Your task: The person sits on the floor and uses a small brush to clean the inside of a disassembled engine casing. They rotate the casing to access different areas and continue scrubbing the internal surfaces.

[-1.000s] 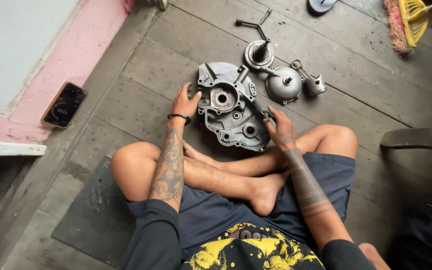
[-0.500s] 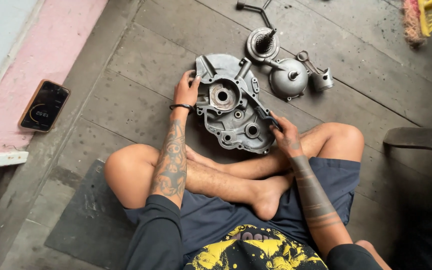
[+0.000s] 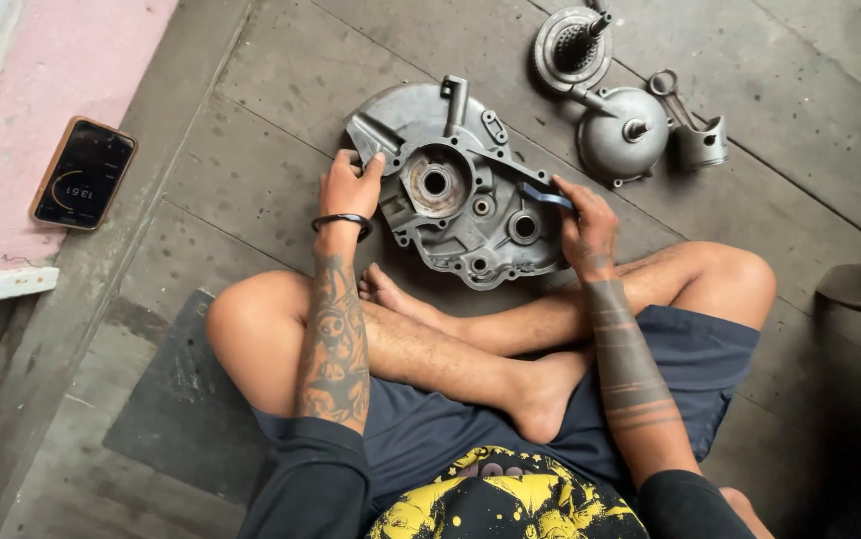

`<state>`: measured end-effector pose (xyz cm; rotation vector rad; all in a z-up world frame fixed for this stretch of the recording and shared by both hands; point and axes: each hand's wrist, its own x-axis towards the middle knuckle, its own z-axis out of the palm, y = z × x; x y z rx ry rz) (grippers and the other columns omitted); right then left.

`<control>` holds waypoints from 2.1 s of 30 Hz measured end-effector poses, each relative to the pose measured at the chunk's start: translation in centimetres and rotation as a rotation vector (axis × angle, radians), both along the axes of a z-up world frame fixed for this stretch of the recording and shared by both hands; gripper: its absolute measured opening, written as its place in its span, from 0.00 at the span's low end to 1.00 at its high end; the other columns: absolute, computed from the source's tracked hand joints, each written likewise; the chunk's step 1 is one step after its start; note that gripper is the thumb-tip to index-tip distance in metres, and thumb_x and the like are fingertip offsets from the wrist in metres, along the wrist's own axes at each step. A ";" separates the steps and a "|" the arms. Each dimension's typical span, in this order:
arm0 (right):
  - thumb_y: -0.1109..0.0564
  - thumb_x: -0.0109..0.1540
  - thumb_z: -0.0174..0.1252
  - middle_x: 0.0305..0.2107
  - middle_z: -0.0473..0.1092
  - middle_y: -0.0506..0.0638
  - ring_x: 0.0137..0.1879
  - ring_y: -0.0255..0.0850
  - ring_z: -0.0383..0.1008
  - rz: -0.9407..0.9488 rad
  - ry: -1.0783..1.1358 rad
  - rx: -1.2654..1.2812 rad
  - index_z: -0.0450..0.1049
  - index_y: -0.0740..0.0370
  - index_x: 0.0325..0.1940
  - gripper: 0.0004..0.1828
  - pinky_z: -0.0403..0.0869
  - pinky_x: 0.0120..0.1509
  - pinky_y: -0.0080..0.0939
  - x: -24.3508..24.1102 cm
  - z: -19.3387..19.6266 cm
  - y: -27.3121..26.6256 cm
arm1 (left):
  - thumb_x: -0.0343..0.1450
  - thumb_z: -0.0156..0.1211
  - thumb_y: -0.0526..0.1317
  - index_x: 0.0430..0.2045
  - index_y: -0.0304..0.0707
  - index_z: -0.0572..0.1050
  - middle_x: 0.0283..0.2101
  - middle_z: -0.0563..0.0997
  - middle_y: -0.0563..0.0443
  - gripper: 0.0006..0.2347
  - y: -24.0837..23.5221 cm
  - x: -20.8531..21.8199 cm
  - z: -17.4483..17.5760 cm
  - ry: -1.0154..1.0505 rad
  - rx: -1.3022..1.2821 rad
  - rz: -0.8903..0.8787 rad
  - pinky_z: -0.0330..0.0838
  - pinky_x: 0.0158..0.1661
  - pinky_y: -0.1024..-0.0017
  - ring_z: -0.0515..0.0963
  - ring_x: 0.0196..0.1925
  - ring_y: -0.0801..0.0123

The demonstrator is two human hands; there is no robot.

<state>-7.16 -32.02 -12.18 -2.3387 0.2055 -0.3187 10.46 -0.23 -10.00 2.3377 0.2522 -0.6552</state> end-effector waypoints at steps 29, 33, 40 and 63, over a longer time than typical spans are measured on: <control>0.55 0.69 0.51 0.46 0.69 0.58 0.47 0.60 0.71 -0.142 -0.251 -0.006 0.65 0.59 0.61 0.16 0.62 0.57 0.62 -7.7 2.1 4.3 | 0.72 0.56 0.54 0.50 0.33 0.70 0.53 0.78 0.36 0.22 -1.0 -9.0 3.3 -0.130 0.109 -0.292 0.73 0.55 0.47 0.78 0.57 0.42; 0.52 0.70 0.52 0.41 0.69 0.61 0.42 0.63 0.71 -0.158 -0.292 0.021 0.65 0.60 0.60 0.17 0.65 0.50 0.58 -8.8 2.1 4.7 | 0.70 0.58 0.50 0.47 0.38 0.74 0.52 0.79 0.45 0.17 -1.2 -10.8 1.9 -0.209 0.096 -0.418 0.76 0.52 0.52 0.80 0.56 0.51; 0.51 0.71 0.50 0.39 0.70 0.64 0.42 0.64 0.72 -0.141 -0.297 0.059 0.66 0.62 0.58 0.15 0.69 0.49 0.58 -9.2 1.6 4.6 | 0.67 0.61 0.47 0.41 0.44 0.79 0.40 0.85 0.46 0.13 -0.9 -11.9 1.9 -0.222 0.046 -0.449 0.78 0.50 0.55 0.83 0.51 0.52; 0.50 0.65 0.62 0.35 0.68 0.44 0.36 0.51 0.78 0.147 -0.109 -0.404 0.76 0.44 0.43 0.03 0.76 0.38 0.50 1.2 2.4 6.6 | 0.67 0.62 0.51 0.57 0.42 0.67 0.54 0.68 0.45 0.25 -0.9 -6.2 -0.8 -0.273 0.014 -0.112 0.75 0.54 0.49 0.73 0.59 0.47</control>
